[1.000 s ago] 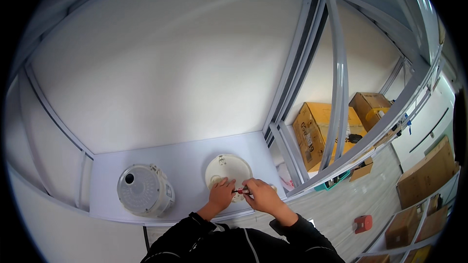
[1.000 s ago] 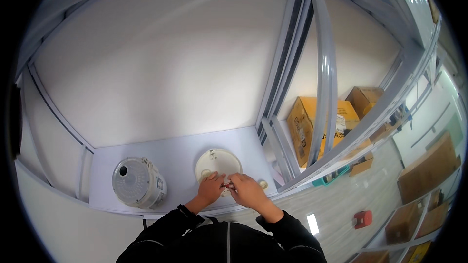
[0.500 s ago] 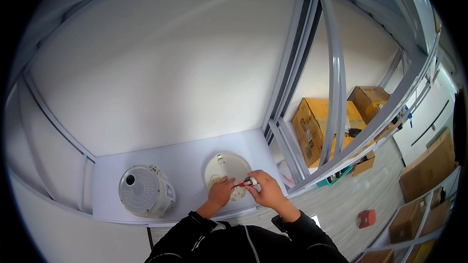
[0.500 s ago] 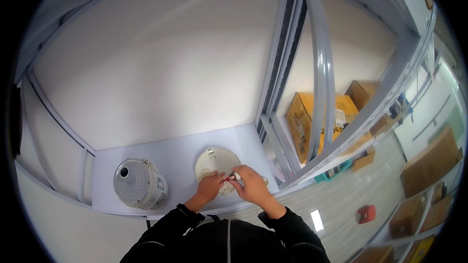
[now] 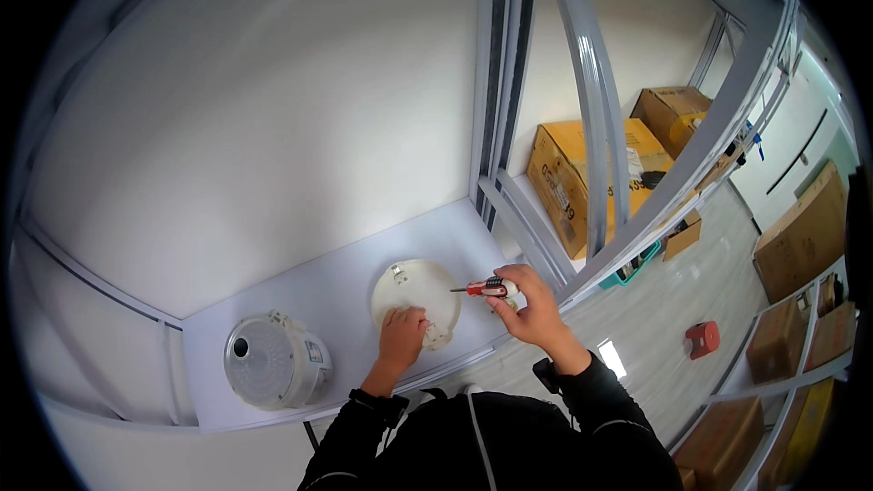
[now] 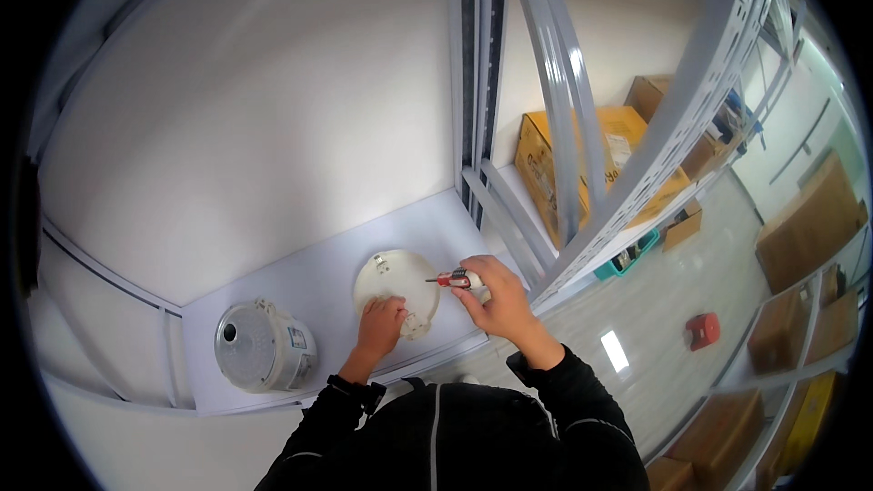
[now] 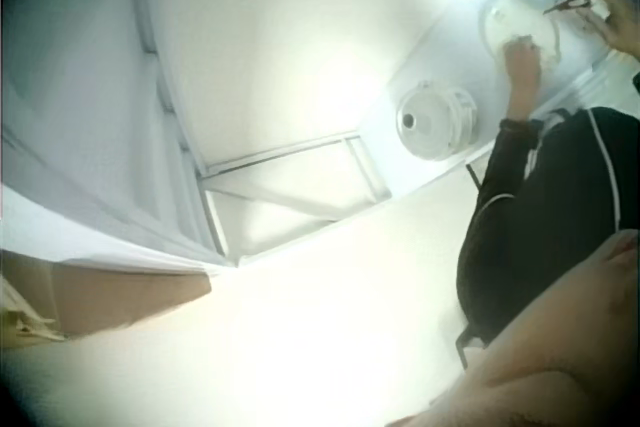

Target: The person assembles a white rice cooker by attaching a small plastic component to the underside of the lid and then using a screwdriver to fasten screws into the lid. The person handles the lid, the cooker body, and the screwdriver throughout the process.

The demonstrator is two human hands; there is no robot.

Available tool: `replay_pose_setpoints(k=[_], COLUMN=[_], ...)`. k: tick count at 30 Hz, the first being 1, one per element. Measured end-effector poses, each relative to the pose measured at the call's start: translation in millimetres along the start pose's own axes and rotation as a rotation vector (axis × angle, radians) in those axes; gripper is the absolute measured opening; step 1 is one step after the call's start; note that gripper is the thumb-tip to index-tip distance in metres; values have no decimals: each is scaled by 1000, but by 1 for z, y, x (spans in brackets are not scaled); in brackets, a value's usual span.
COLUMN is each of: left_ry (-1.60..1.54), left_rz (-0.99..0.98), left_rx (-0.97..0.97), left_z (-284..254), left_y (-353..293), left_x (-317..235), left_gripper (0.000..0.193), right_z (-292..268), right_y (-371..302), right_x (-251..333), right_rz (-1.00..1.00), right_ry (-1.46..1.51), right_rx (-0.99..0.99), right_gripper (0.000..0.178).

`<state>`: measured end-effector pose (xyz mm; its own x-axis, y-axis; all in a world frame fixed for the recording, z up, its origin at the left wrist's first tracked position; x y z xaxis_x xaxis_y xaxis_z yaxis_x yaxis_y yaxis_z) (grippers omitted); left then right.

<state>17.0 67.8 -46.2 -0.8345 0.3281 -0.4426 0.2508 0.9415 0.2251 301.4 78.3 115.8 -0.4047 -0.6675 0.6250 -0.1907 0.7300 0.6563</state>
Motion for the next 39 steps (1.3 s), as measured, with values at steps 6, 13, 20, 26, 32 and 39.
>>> replay_pose_setpoints(k=[6, 13, 20, 26, 32, 39], left_ry=[-85, -138, -15, 29, -74, 93], left_rz=[120, 258, 326, 260, 182, -112], left_rx=[-124, 3, 55, 89, 86, -117], left_z=[-24, 6, 50, 68, 48, 51], left_y=[26, 52, 69, 77, 75, 54], left_x=[-37, -72, -88, -94, -99, -63], left_gripper=[15, 12, 17, 24, 38, 67], right_z=[-20, -40, -63, -71, -72, -60], right_y=[-9, -26, -44, -52, -52, -39], right_x=[-6, -14, -17, -20, -25, -29], right_rz=[3, -6, 20, 41, 79, 35], right_ry=[-10, -47, -91, -84, -59, -2], right_rx=[-63, -96, -104, -83, -34, -21], right_gripper=[44, 44, 45, 45, 47, 47])
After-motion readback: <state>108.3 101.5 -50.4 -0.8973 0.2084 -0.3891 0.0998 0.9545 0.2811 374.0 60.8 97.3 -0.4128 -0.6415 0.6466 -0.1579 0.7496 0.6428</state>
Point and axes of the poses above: each hand's wrist, its own y-axis towards the middle knuckle, its own z-axis out of the palm, x = y × z, the point moved 1 cm from there along y, towards the middle knuckle, and after that the axes turned 1 degree about z, right-handed, at the moved point
